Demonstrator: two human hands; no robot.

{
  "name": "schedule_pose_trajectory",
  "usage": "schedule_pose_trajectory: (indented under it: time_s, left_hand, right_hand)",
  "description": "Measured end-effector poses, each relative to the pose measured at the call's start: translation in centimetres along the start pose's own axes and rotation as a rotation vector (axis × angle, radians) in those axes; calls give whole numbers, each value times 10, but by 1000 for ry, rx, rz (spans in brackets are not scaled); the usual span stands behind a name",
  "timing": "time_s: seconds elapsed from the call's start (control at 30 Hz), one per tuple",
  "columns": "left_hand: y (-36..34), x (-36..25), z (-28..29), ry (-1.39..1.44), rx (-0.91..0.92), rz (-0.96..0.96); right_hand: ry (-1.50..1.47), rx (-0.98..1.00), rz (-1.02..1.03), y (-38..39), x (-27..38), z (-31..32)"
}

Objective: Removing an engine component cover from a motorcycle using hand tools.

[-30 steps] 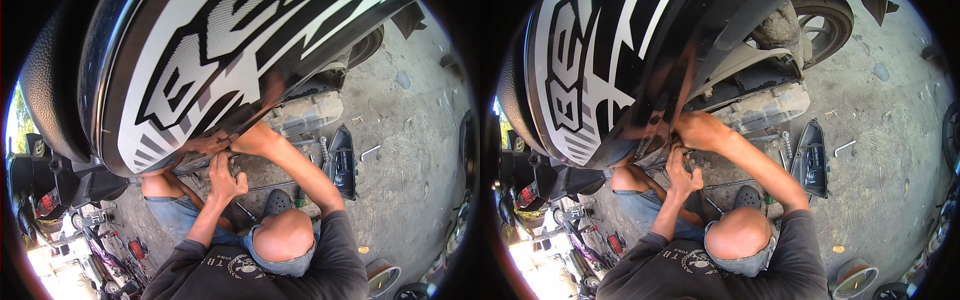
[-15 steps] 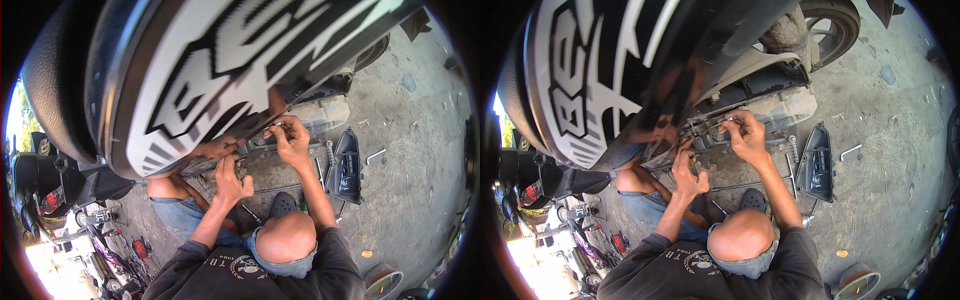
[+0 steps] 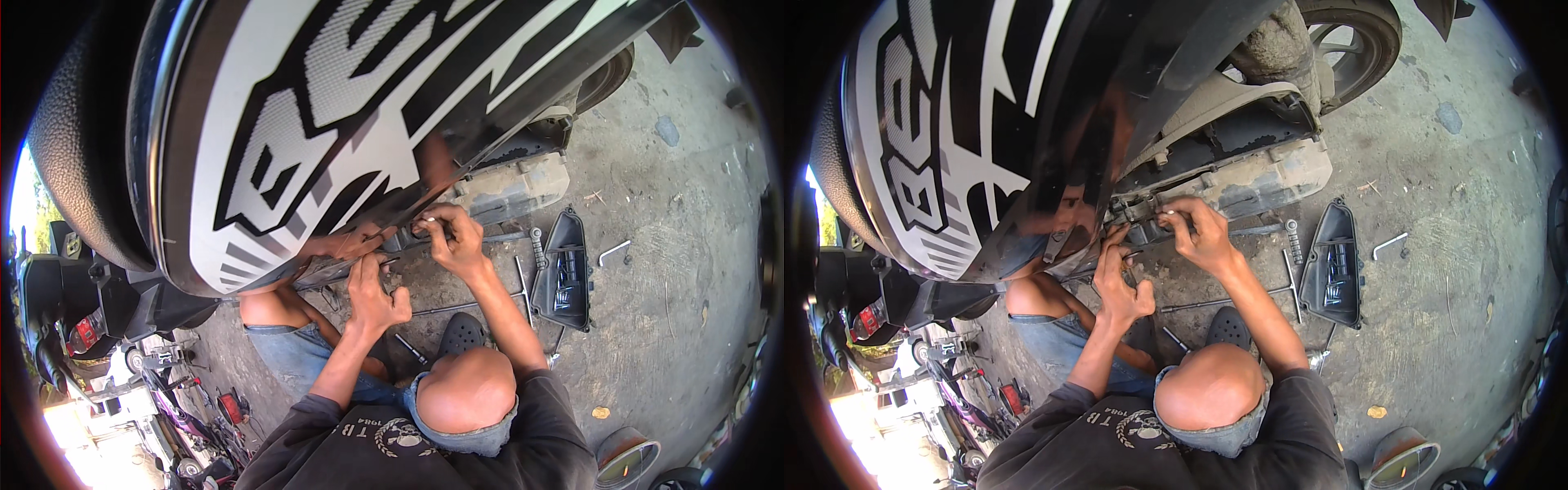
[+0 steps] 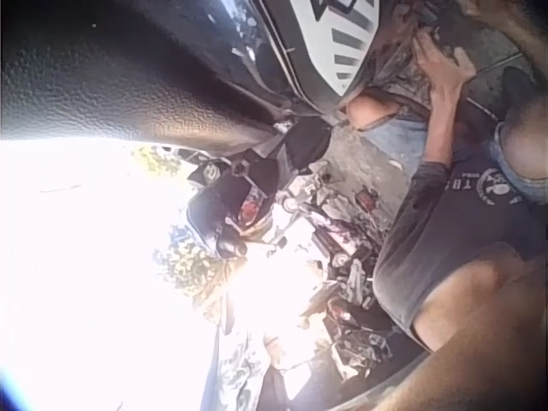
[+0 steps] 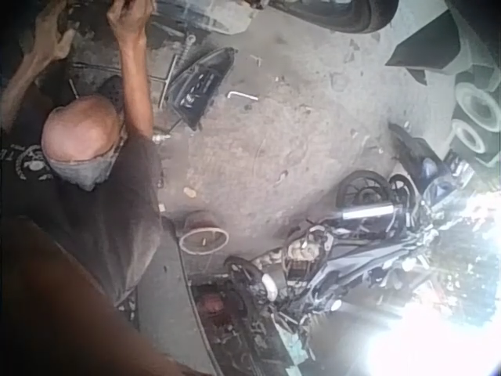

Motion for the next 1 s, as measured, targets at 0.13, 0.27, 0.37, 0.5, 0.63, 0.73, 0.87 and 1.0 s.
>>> schedule_pose_trajectory:
  time_s: [0.13, 0.27, 0.37, 0.5, 0.63, 0.73, 0.87, 1.0]
  left_hand:
    - [2, 0, 0, -10, -13, -25]
    - [2, 2, -1, -14, -9, -19]
    - [0, -1, -1, -19, -4, -29]
    - [0, -2, 1, -9, -10, -38]
    - [-1, -1, 1, -17, -28, -92]
    - [-3, -1, -2, -10, -55, -144]
    - [1, 3, 1, -17, -59, -103]
    - [1, 3, 1, -23, -90, -116]
  right_hand:
    - [-22, -115, -2, 14, -9, -1]
    - [130, -79, 133, 12, -8, 1]
    - [170, -23, 196, -4, 7, -2]
    - [255, 276, 314, -41, 38, -19]
    - [363, 538, 364, -50, 46, -42]
    - [341, 752, 228, -54, 27, -66]
    - [240, 869, 124, -65, 43, -82]
    - [282, 836, 50, -58, 46, -67]
Point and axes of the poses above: each hand's wrist, its own y-axis away from the middle knuckle, its own z-axis out of the back of the hand, x = y × z, the point moved 3 cm from there along -y, towards the middle knuckle, and after that the axes turned 2 degrees about -z, right-handed, at the moved point
